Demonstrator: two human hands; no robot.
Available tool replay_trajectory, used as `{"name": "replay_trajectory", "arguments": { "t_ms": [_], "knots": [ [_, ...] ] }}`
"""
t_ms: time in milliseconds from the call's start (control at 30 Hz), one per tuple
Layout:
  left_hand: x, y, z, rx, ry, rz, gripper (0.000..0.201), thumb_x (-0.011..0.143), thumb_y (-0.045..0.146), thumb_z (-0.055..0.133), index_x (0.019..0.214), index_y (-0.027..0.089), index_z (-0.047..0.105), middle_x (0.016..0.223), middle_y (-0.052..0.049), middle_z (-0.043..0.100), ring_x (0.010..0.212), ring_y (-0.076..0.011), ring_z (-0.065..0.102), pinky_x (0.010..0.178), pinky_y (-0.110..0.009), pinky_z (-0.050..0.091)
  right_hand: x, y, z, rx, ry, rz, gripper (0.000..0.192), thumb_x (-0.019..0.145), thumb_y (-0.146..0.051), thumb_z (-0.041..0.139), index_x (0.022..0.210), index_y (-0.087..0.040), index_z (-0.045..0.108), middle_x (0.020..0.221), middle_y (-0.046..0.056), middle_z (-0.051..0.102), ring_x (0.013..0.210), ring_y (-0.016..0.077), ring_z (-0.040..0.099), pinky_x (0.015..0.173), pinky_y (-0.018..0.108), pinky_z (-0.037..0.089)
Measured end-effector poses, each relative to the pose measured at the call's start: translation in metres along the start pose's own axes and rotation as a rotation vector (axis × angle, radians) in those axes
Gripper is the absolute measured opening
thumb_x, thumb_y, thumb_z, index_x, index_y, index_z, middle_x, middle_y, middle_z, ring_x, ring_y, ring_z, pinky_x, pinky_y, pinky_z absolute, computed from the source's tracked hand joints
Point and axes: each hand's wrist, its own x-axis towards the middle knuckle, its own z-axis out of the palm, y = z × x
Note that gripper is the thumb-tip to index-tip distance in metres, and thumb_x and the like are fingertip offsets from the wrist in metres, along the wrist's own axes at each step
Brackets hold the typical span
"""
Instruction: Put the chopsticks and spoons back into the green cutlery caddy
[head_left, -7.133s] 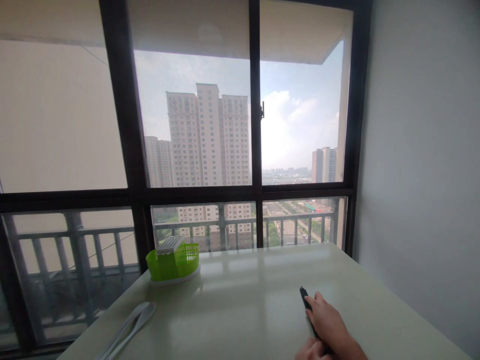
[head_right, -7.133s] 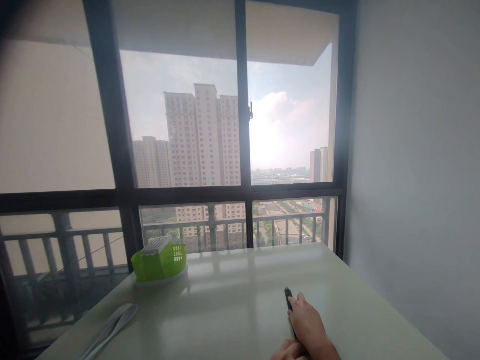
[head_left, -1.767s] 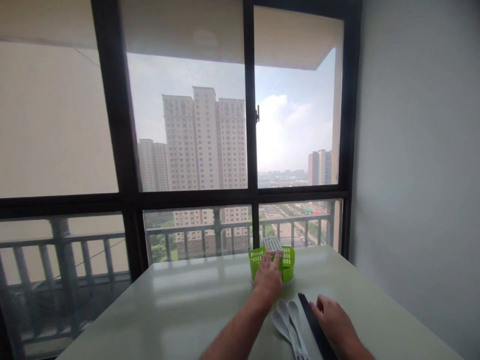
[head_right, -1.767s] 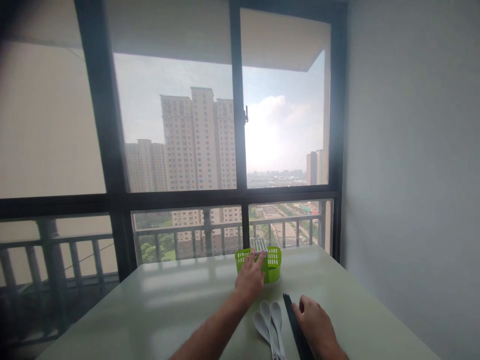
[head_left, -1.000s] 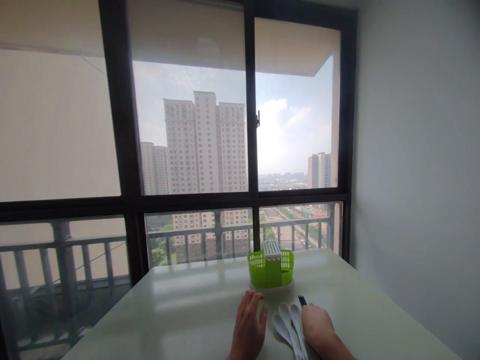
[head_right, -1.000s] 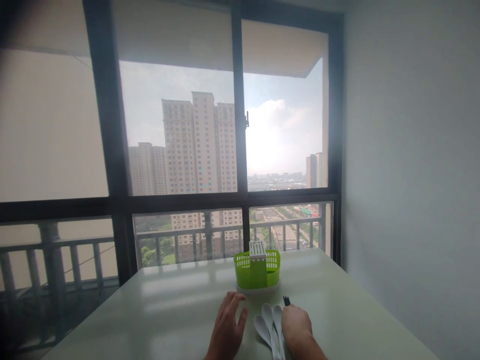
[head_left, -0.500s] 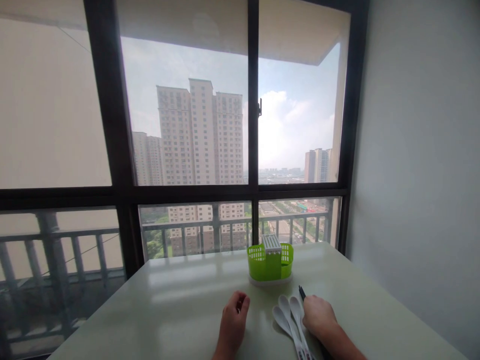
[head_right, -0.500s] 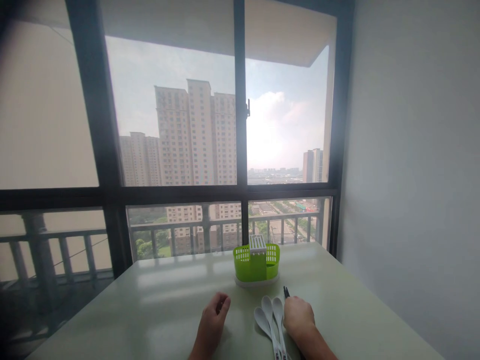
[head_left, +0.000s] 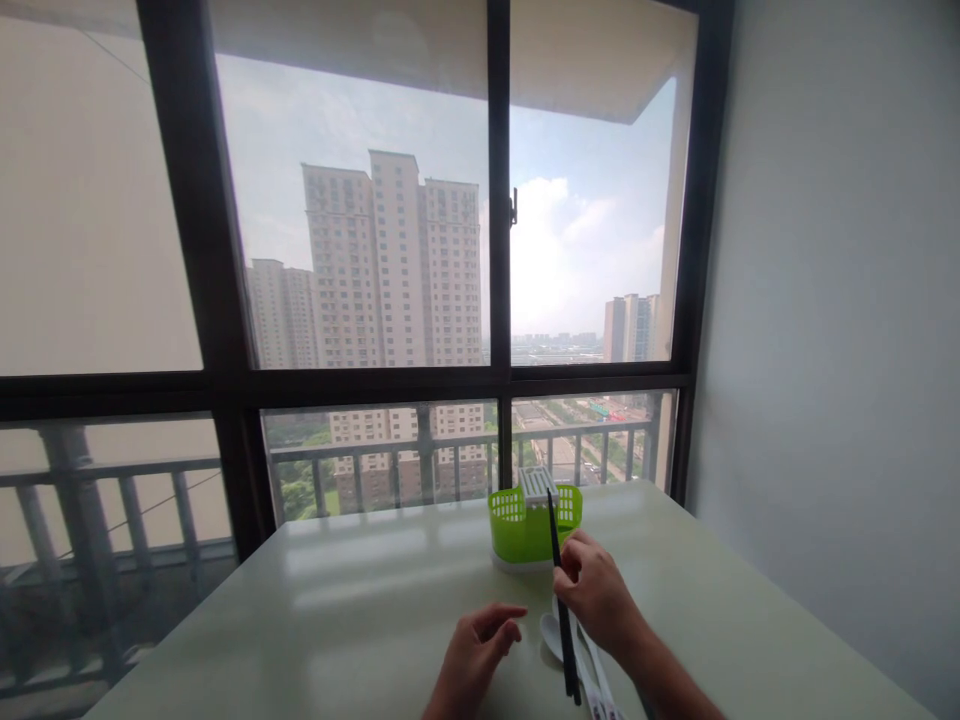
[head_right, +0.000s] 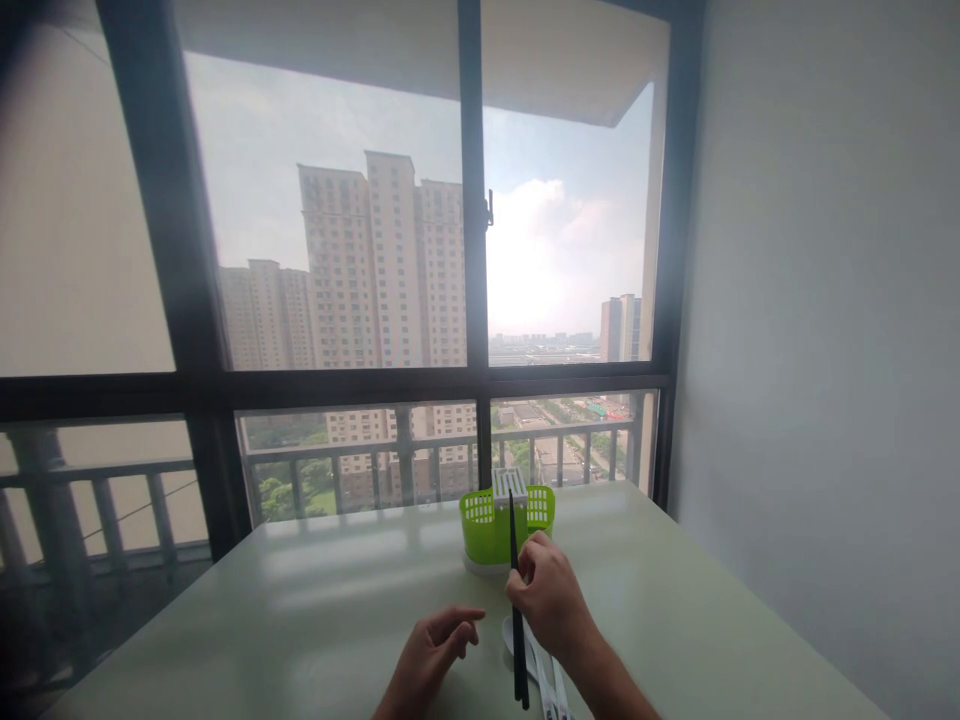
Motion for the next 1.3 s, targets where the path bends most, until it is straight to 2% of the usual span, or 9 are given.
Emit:
{"name": "replay_trajectory", "arguments": {
  "t_ms": [167,300,367,433,567,933,1067,1233,1300],
  "knots": [
    [-0.001,0.007,0.004,-0.128,-0.155,0.005,0.055,0.076,0.067,0.075,0.103,0.018,0.082,0.094,-0.009,0.079,0.095,-0.0277,0.069,0.090,-0.036,0.053,-0.014,-0.017,0.059,0.202,0.083,-0.076,0.013,0.078,-0.011,0.055,0.075,-0.022,0.049,0.086,-0.001,0.055,0.075,0.0142,0.054,0.071,0.025,0.042],
    [0.001,0.010,0.003,0.005,-0.072,-0.030,0.048,0.081,0.062,0.071,0.093,0.017,0.082,0.082,-0.006,0.078,0.079,-0.0233,0.069,0.076,-0.030,0.053,-0.018,-0.012,0.077,0.290,0.082,-0.097,0.008,0.082,-0.013,0.056,0.080,-0.021,0.054,0.090,0.000,0.057,0.078,0.0151,0.056,0.074,0.026,0.045],
    [0.002,0.010,0.001,0.116,0.017,-0.010,0.039,0.084,0.055,0.069,0.094,0.020,0.083,0.084,-0.004,0.079,0.079,-0.0222,0.069,0.074,-0.028,0.052,-0.014,-0.011,0.072,0.347,0.047,-0.066,0.002,0.086,-0.020,0.059,0.087,-0.021,0.059,0.088,0.000,0.060,0.075,0.0152,0.057,0.072,0.026,0.045],
    [0.003,0.010,-0.002,0.232,0.088,0.011,0.029,0.085,0.047,0.067,0.093,0.024,0.083,0.087,-0.002,0.080,0.083,-0.0229,0.070,0.077,-0.027,0.051,-0.006,-0.013,0.064,0.435,-0.013,-0.010,0.008,0.090,-0.028,0.061,0.093,-0.021,0.063,0.079,-0.001,0.061,0.068,0.0150,0.057,0.065,0.025,0.045],
    [0.006,0.010,-0.004,0.385,0.164,0.007,0.025,0.085,0.041,0.065,0.092,0.027,0.084,0.087,-0.002,0.080,0.084,-0.0243,0.071,0.079,-0.029,0.051,0.007,-0.015,0.054,0.539,-0.101,0.058,0.019,0.092,-0.037,0.063,0.083,-0.020,0.062,0.069,-0.002,0.061,0.059,0.0145,0.058,0.053,0.023,0.043],
    [0.005,0.006,-0.001,0.377,0.105,-0.058,0.022,0.084,0.034,0.063,0.085,0.025,0.083,0.080,-0.001,0.080,0.077,-0.0222,0.071,0.075,-0.027,0.048,0.009,-0.008,0.057,0.582,-0.137,0.082,0.025,0.088,-0.043,0.068,0.086,-0.018,0.067,0.071,0.001,0.066,0.059,0.0166,0.063,0.050,0.024,0.051],
    [0.005,0.005,0.000,0.399,0.092,-0.081,0.024,0.085,0.036,0.061,0.084,0.024,0.082,0.077,0.000,0.079,0.075,-0.0211,0.070,0.072,-0.026,0.047,0.028,-0.014,0.044,0.674,-0.115,0.101,0.032,0.085,-0.048,0.071,0.094,-0.017,0.069,0.068,0.000,0.066,0.057,0.0159,0.063,0.052,0.025,0.052],
    [0.007,0.000,-0.001,0.358,0.087,-0.088,0.027,0.085,0.036,0.061,0.090,0.022,0.083,0.081,-0.001,0.079,0.079,-0.0214,0.071,0.075,-0.026,0.048,0.061,-0.024,0.035,0.675,-0.174,0.141,0.032,0.080,-0.049,0.074,0.080,-0.018,0.066,0.064,0.001,0.068,0.057,0.0174,0.067,0.056,0.026,0.054],
    [0.009,-0.003,-0.002,0.318,0.119,-0.098,0.030,0.085,0.038,0.062,0.100,0.021,0.082,0.085,-0.002,0.080,0.081,-0.0217,0.071,0.075,-0.026,0.049,0.078,-0.029,0.030,0.650,-0.198,0.135,0.032,0.077,-0.048,0.075,0.076,-0.018,0.065,0.062,0.000,0.067,0.055,0.0173,0.067,0.054,0.026,0.054]
  ]
}}
